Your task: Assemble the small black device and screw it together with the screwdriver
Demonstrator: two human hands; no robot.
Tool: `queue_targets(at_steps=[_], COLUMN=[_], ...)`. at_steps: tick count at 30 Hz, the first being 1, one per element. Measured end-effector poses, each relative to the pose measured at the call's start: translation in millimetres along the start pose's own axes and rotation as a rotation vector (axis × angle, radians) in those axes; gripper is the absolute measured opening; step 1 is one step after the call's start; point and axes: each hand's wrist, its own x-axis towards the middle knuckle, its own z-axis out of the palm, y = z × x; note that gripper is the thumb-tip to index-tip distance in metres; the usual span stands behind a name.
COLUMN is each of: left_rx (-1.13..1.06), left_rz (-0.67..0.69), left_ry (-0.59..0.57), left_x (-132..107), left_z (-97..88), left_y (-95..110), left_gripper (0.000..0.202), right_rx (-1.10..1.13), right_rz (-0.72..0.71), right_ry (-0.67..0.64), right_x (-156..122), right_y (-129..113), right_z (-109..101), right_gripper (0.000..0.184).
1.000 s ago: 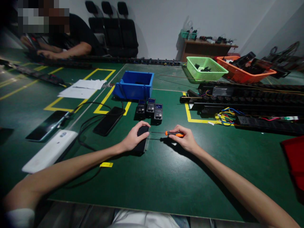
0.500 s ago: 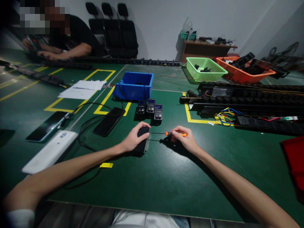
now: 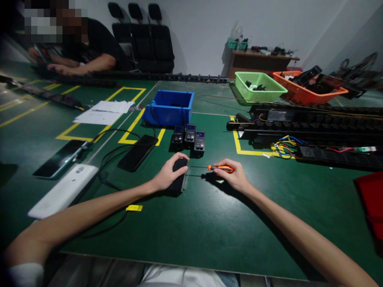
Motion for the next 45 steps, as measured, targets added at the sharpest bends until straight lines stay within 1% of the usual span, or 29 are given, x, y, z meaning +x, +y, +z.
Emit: queue_targets(at_steps=[7, 10, 13, 16, 19, 23, 29, 35, 45], left_rx=[0.002, -0.003, -0.005, 0.003, 0.007, 0.008, 0.008, 0.005, 0.002], left_rz=[-0.02, -0.018, -0.011, -0.008, -0.002, -0.002, 0.002, 0.001, -0.001], left_ry=[0.006, 0.006, 0.002, -0.01, -0.016, -0.014, -0.012, -0.01, 0.002], left_x=[0, 0, 0, 0, -1, 0, 0, -1, 0], left_z=[-0.4, -0.5, -0.3, 0.2, 0.5, 0.2, -0.2, -0.1, -0.6], left_y=[-1, 0, 0, 0, -1, 0, 0, 0, -1], left_gripper=[0.025, 0.024, 0.024, 0.025, 0.025, 0.025, 0.025, 0.025, 0.024], right_rx=[-0.025, -0.019, -0.012, 0.003, 0.053, 0.054, 0.055, 0.019, -0.046], right_rz=[-0.067, -0.075, -0.05, 0.004, 0.061, 0.069, 0.083, 0.045, -0.108], right_ry=[-0.013, -0.02, -0.024, -0.03, -0.028, -0.038, -0.069, -0.051, -0.048], right_x=[1, 1, 1, 0, 0, 0, 0, -1, 0], right_y=[3, 4, 1, -4, -7, -7, -5, -1, 4], right_z=[0, 1, 1, 2, 3, 3, 4, 3, 2], right_gripper=[0.026, 0.025, 0.025, 0.024, 0.028, 0.033, 0.029, 0.024, 0.021])
